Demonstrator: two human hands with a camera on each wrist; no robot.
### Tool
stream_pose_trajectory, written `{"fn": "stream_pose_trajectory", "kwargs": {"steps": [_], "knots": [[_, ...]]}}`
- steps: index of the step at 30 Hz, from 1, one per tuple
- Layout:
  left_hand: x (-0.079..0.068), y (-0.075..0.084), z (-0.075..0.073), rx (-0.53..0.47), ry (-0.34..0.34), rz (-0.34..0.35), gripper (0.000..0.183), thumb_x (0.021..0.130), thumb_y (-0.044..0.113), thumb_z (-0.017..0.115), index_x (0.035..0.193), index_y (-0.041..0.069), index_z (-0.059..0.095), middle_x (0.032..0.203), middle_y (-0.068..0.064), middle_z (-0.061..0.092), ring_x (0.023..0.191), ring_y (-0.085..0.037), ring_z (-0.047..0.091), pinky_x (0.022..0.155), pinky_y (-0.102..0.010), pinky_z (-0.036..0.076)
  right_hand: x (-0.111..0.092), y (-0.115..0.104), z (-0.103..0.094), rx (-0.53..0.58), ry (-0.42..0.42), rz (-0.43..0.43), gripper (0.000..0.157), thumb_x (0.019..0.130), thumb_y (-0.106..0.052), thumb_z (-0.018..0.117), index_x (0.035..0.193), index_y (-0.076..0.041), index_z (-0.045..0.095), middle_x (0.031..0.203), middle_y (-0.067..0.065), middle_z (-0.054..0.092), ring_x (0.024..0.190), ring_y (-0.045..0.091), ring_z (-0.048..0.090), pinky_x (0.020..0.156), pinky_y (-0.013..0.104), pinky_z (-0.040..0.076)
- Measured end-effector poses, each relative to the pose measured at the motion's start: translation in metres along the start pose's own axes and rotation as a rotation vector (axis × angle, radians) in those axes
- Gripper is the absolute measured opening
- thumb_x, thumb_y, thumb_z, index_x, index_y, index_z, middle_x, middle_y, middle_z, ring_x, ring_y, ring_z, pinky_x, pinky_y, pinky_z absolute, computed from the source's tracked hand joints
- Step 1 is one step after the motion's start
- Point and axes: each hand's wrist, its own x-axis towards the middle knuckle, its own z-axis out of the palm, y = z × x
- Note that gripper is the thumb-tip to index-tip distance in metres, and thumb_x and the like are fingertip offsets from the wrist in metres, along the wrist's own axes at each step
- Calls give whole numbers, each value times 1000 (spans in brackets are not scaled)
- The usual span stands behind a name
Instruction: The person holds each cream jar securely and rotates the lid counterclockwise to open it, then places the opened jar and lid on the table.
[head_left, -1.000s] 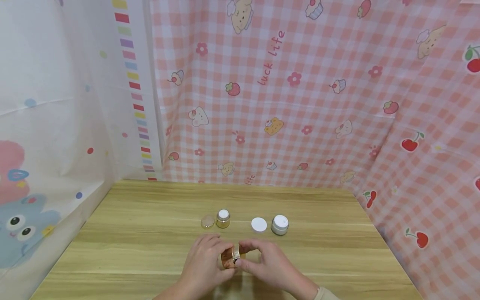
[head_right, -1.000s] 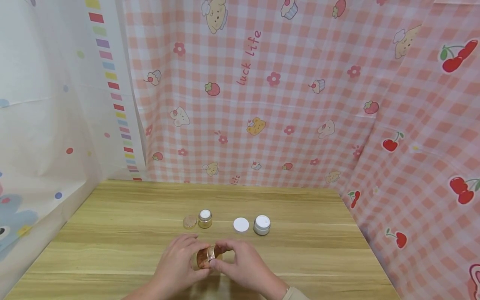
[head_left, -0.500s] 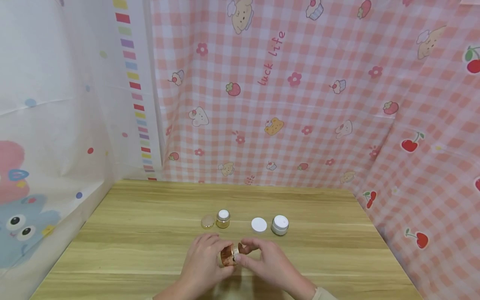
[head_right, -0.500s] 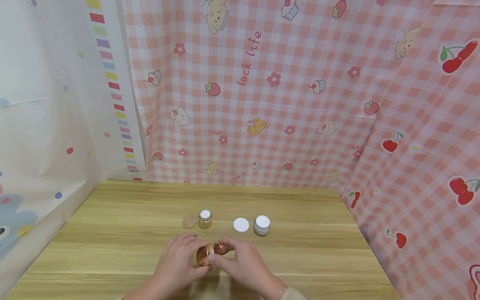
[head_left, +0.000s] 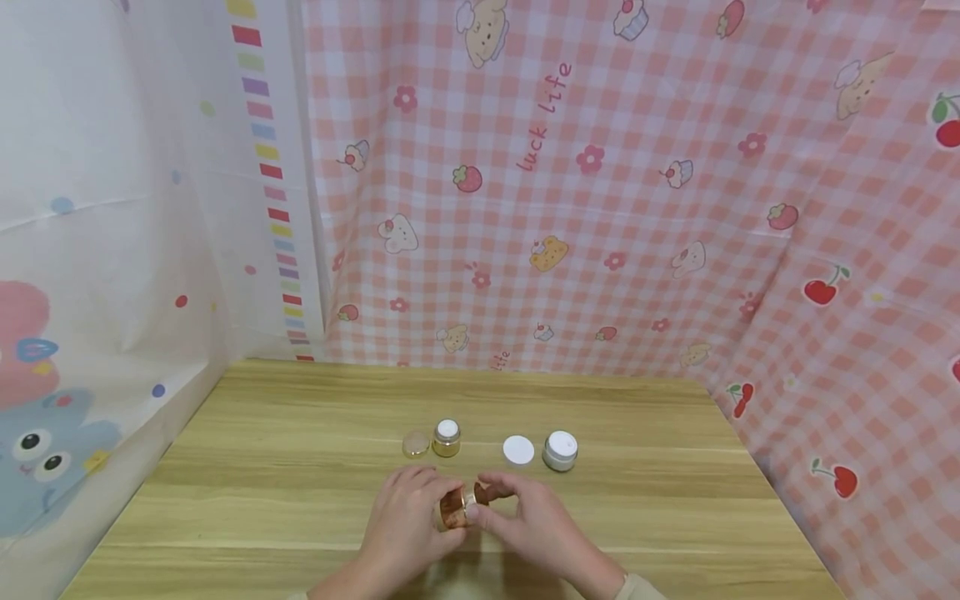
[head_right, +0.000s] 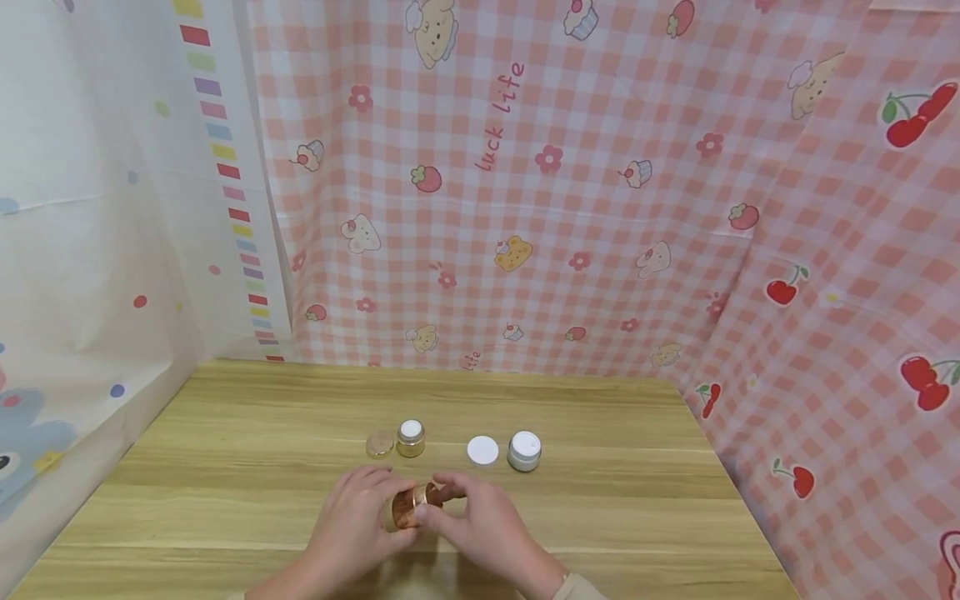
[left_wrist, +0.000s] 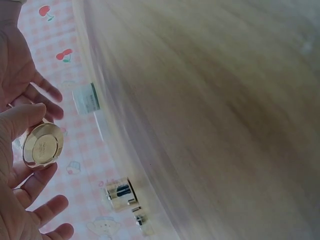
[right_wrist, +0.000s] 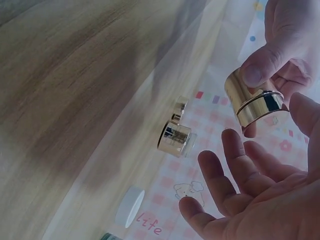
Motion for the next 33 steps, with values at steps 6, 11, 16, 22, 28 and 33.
{"fn": "stream_pose_trajectory", "kwargs": {"steps": [6,11,16,22,28,33], "knots": [[1,2,-1,-8,-10,-7,45,64,33,100,103,19,83,97,7,79,104,-18,70,101,-50,57,1,0,-1,5,-20,30,64,100,-56,69,138,-4,68,112,1,81,57,0,45,74,31,59],[0,2,-2,-2,2,4,45,63,33,101,102,20,83,95,7,79,103,-17,70,100,-48,57,2,0,-2,9,-16,31,59,99,-53,72,135,-6,70,109,2,81,53,-1,39,61,23,49],[0,2,-2,-3,3,8,45,63,33,101,101,20,82,96,7,79,104,-17,70,100,-49,57,2,0,-2,-8,-9,5,48,99,-52,72,128,-13,74,107,-3,80,76,0,59,74,27,56],[0,3,-3,2,-5,14,45,63,34,101,103,21,82,97,8,79,105,-17,70,101,-49,57,1,2,-1,-7,-4,-14,45,99,-47,73,128,-12,74,111,-6,80,112,15,72,96,42,60],[-1,4,-2,6,-8,22,46,64,35,101,104,21,82,96,9,78,104,-16,70,101,-49,57,-1,4,-1,-1,-6,-54,44,98,-40,76,129,-9,73,115,-5,80,117,18,72,103,52,58],[-2,3,-2,21,-2,28,47,63,36,101,104,22,83,97,8,78,105,-16,69,101,-48,56,-2,4,-2,-14,-14,-71,47,97,-38,76,134,-9,71,119,-1,80,117,19,71,102,51,59]]}}
